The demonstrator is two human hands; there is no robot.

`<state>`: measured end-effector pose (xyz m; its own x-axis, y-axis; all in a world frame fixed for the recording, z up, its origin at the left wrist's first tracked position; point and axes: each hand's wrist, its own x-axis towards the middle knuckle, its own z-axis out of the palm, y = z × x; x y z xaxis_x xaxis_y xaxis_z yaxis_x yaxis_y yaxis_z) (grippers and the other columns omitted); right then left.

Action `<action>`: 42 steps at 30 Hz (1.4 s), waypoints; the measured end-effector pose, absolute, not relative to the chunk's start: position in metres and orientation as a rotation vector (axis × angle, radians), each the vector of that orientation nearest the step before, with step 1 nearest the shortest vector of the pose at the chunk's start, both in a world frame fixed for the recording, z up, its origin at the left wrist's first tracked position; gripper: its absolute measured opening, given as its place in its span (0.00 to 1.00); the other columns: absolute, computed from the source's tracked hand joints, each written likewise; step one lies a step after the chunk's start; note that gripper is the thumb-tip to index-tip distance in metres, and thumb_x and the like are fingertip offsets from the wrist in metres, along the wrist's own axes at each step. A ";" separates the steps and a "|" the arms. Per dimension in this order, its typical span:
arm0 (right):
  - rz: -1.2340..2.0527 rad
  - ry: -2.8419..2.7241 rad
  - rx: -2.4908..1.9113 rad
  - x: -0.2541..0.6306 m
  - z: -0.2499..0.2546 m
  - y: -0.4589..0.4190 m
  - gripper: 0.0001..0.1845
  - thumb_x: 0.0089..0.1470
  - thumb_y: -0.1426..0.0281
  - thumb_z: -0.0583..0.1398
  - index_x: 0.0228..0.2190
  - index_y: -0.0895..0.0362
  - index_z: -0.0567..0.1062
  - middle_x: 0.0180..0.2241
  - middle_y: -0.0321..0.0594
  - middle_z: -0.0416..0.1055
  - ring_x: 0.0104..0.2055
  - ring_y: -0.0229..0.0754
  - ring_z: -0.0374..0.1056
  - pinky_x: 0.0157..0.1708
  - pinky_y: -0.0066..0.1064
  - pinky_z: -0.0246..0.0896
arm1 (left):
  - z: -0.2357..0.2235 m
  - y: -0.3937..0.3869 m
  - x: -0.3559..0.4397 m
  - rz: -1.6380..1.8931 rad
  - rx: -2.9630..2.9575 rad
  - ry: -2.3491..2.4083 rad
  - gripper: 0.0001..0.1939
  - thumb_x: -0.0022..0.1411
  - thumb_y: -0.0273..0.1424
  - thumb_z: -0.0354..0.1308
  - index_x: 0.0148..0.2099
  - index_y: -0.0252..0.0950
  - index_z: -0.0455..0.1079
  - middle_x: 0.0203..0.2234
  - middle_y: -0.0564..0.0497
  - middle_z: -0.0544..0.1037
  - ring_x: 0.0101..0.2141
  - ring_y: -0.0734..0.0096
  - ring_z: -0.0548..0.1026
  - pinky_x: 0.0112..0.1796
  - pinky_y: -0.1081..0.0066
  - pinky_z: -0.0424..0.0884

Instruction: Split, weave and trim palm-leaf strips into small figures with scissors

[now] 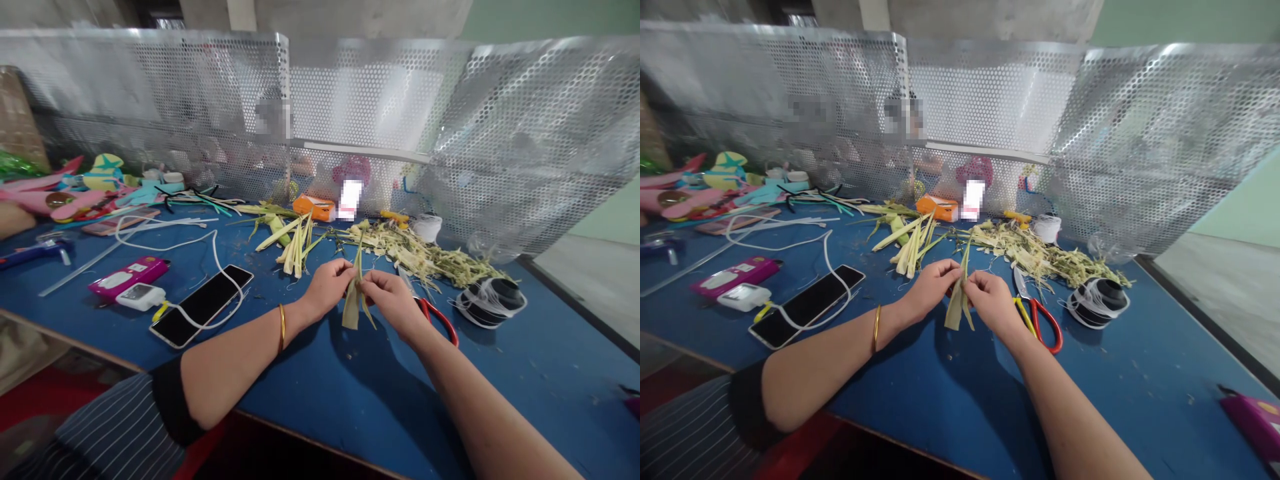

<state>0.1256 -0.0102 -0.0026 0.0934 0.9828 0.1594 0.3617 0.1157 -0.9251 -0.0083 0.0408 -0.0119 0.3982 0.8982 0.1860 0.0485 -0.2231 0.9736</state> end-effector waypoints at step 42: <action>1.145 -1.201 -1.229 0.120 0.011 -0.020 0.16 0.42 0.61 0.64 0.15 0.56 0.66 0.16 0.33 0.65 0.20 0.35 0.61 0.25 0.29 0.56 | -0.010 0.036 -0.013 1.000 2.028 1.027 0.10 0.63 0.31 0.49 0.30 0.38 0.66 0.19 0.55 0.70 0.22 0.72 0.69 0.27 0.74 0.61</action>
<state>0.1198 -0.0199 0.0113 0.0475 0.9986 0.0252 0.0225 0.0241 -0.9995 -0.0127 0.0356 -0.0101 0.4030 0.8512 0.3361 0.3584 -0.4847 0.7978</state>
